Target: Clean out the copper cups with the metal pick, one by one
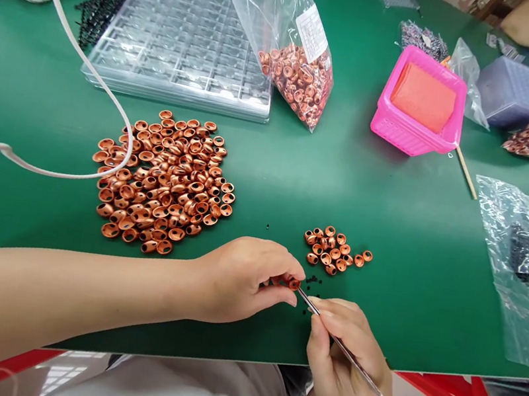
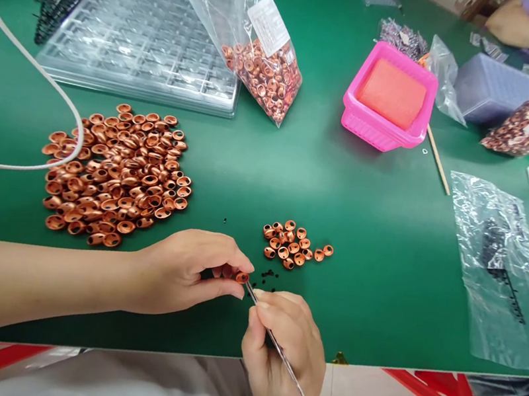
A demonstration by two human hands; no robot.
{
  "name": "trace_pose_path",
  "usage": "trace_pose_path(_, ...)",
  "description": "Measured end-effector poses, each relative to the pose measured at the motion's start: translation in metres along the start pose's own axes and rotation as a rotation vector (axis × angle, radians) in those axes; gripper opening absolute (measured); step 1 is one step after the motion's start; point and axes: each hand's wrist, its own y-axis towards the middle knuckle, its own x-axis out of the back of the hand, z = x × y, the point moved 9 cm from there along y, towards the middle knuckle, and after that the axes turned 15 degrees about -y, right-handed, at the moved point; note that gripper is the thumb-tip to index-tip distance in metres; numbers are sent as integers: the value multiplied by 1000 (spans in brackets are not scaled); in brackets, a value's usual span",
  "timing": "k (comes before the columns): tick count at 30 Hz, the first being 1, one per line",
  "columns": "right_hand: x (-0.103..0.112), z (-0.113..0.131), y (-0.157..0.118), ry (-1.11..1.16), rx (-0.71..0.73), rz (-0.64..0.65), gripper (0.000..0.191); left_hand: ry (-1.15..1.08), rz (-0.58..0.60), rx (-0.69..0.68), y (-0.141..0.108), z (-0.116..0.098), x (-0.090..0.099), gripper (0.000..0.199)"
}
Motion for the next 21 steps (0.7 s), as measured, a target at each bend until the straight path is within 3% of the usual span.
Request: trace_pose_path(21,0,13,2,-103,156,20,41,36,25,26,1,0,0,11)
